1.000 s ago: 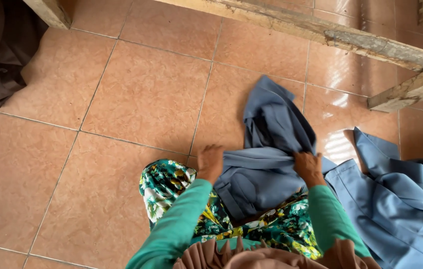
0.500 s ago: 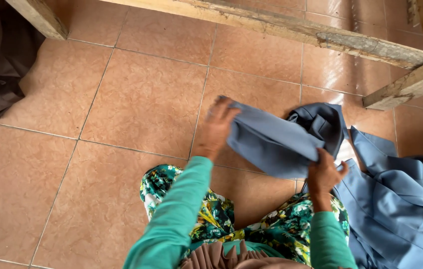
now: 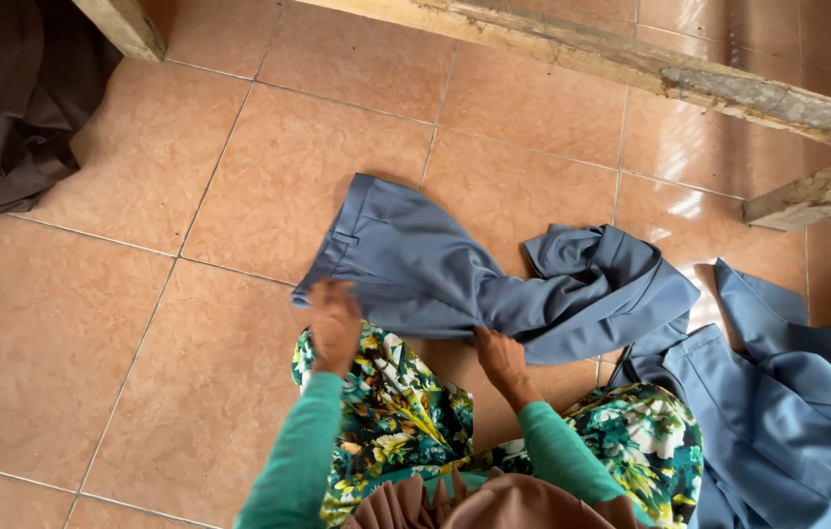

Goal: Folding grey trousers on the floor into a neat rectangular shape.

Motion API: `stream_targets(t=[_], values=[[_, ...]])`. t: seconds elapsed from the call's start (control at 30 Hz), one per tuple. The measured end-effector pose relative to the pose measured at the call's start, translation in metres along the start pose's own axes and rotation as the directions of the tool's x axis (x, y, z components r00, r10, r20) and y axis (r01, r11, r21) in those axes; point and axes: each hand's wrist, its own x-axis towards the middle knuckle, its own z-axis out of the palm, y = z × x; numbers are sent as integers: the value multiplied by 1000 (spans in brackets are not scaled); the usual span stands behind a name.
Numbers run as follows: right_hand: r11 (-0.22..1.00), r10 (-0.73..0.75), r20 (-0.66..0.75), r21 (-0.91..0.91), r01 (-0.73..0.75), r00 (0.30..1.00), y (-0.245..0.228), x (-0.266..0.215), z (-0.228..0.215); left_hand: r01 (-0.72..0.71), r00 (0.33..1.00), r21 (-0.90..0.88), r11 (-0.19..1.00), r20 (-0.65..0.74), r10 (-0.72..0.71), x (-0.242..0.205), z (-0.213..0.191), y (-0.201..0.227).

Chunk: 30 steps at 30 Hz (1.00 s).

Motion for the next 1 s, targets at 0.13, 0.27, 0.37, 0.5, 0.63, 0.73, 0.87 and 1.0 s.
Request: stream_targets(t=[0.13, 0.27, 0.37, 0.5, 0.63, 0.73, 0.87, 1.0], values=[[995, 68, 29, 78, -70, 997, -25, 7, -50, -11, 910, 71, 997, 415, -20, -39, -2, 109], [979, -203, -285, -51, 197, 937, -41, 2, -68, 672, 321, -67, 737, 924, -208, -25, -5, 164], [971, -239, -198, -72, 229, 951, -33, -7, -67, 945, 233, -136, 299, 918, -320, -23, 29, 164], [945, -260, -153, -241, 219, 953, 0, -5, -58, 941, 167, -273, -199, 888, -428, -29, 96, 114], [937, -224, -172, -308, 163, 959, 35, -3, -52, 878, 145, -346, -330, 850, -506, 8, 80, 44], [940, -195, -169, -315, 135, 966, 46, -6, -48, 873, 76, -305, -379, 856, -512, 32, 63, -29], [951, -217, -133, -251, 179, 967, 16, -16, -62, 746, 203, -562, -358, 703, -681, 44, 35, -99], [973, -186, -75, -154, 173, 980, -15, -22, -62, 639, 251, -743, -200, 448, -858, 11, 78, -172]])
